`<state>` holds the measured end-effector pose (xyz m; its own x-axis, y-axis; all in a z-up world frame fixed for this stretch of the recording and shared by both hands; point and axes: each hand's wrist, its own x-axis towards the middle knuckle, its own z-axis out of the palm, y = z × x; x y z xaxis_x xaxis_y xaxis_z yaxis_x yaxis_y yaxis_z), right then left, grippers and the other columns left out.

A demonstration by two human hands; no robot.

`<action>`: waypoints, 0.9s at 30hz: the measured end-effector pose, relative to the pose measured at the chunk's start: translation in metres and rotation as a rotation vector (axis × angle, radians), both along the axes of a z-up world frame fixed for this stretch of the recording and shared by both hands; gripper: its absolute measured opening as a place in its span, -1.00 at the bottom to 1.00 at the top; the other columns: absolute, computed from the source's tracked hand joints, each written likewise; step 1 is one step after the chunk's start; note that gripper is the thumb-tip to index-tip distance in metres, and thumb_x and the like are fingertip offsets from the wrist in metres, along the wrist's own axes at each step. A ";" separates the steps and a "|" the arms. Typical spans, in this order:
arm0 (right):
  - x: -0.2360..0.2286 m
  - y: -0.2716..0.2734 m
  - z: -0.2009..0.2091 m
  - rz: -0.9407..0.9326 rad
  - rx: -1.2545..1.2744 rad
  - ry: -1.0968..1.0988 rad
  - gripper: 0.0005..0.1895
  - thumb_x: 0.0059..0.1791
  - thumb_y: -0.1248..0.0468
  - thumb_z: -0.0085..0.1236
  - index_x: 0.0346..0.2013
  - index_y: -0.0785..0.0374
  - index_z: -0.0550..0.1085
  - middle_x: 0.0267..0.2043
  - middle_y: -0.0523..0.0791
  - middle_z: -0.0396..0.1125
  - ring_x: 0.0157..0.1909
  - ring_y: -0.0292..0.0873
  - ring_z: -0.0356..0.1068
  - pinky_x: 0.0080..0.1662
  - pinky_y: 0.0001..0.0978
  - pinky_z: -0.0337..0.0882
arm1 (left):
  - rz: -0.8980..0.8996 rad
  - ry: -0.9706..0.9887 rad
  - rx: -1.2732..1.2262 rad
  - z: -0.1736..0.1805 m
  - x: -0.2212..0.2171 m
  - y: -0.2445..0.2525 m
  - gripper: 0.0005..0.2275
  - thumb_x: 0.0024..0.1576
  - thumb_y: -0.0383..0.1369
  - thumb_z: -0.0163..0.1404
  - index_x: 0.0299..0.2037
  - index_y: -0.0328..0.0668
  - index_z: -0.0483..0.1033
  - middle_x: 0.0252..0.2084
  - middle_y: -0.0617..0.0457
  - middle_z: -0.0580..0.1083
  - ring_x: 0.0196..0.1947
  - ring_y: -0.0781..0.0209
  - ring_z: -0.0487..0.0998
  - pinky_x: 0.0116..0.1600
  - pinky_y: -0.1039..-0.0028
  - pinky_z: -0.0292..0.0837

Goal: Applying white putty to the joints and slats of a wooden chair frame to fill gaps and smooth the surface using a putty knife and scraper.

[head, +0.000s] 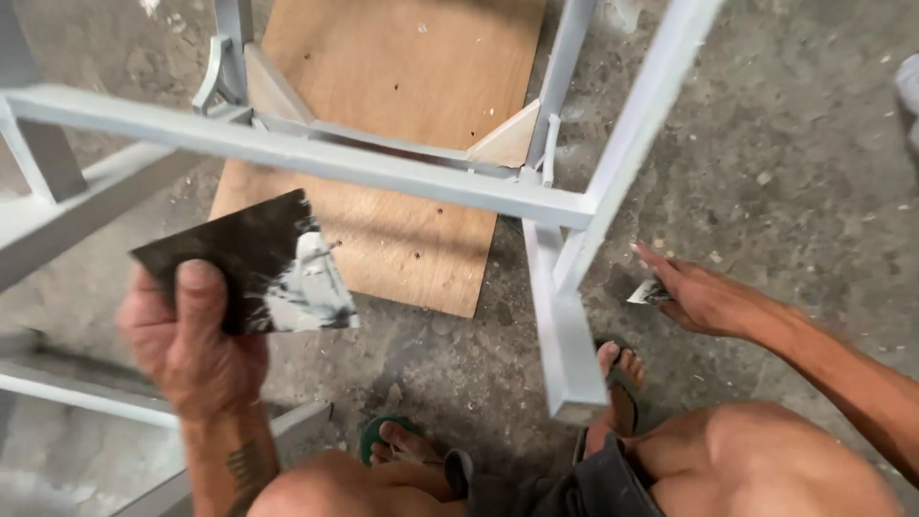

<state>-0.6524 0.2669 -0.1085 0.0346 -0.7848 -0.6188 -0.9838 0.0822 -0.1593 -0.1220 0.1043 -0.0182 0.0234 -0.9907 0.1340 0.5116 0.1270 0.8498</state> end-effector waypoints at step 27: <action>0.050 -0.096 0.036 0.375 0.191 -0.739 0.03 -0.08 0.23 0.16 0.56 -0.22 -0.19 0.00 -0.06 0.41 -0.15 -0.01 0.52 -0.14 -0.13 0.56 | 0.195 -0.658 0.152 0.153 -0.120 0.044 -0.85 0.31 -0.35 0.09 0.01 -0.17 0.49 -0.13 0.19 0.57 -0.24 0.49 0.60 0.01 0.73 0.62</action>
